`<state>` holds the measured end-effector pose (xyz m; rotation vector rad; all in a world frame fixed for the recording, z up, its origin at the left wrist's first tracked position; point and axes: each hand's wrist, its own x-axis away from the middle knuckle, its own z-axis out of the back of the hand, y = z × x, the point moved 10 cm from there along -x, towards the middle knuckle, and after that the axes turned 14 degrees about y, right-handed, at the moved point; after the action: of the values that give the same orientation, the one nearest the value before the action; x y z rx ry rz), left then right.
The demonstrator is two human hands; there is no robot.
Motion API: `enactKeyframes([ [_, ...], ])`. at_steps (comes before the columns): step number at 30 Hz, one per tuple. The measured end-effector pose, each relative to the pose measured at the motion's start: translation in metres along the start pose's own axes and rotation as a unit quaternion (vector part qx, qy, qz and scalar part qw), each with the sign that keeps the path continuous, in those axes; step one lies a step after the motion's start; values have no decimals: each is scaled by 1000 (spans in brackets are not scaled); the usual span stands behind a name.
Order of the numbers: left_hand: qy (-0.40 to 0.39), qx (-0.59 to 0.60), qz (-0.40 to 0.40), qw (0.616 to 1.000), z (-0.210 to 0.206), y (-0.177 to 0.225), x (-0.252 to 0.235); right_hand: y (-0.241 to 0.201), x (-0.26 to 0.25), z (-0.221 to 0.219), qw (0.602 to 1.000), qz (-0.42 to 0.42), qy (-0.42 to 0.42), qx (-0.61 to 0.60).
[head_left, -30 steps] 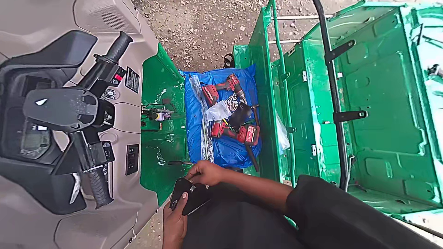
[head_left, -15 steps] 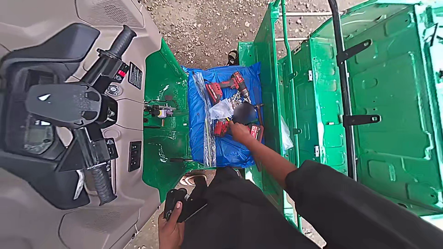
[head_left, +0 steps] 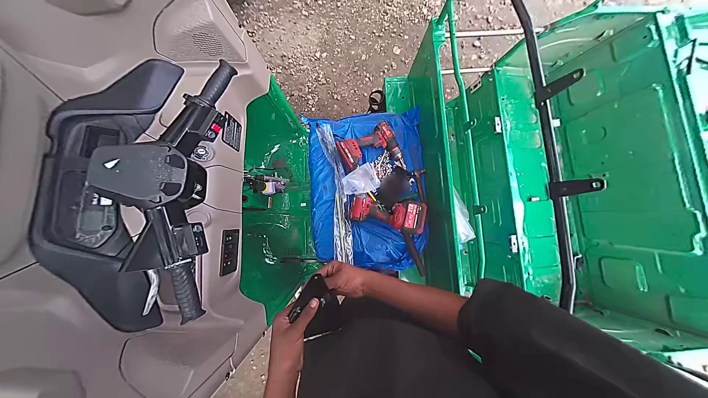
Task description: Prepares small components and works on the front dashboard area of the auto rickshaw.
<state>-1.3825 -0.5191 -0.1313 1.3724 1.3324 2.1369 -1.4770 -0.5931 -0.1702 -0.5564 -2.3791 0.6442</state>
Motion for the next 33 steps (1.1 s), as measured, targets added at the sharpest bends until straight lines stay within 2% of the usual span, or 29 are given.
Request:
enactKeyframes([
  [6, 18, -4, -4, 1000, -5, -11, -3, 7, 7, 30, 995, -36, 95, 8],
  [10, 40, -34, -22, 998, -6, -2, -9, -1, 8, 34, 997, -35, 65, -8],
  [13, 44, -38, -26, 998, -7, 0, -9, -8, 10, 38, 995, -24, 94, 23],
  [19, 37, -71, -61, 995, -16, 12, -7, -10, 6, 43, 996, -38, 70, 30],
  [24, 18, -70, -66, 995, -24, 12, -9, -6, 6, 49, 997, -49, 59, 30],
  [29, 8, -48, -52, 997, -26, 6, -6, -17, 8, 50, 995, -4, 48, 85],
  [33, 23, -42, -43, 998, -25, 5, -9, -19, 6, 47, 993, 2, 49, 110],
])
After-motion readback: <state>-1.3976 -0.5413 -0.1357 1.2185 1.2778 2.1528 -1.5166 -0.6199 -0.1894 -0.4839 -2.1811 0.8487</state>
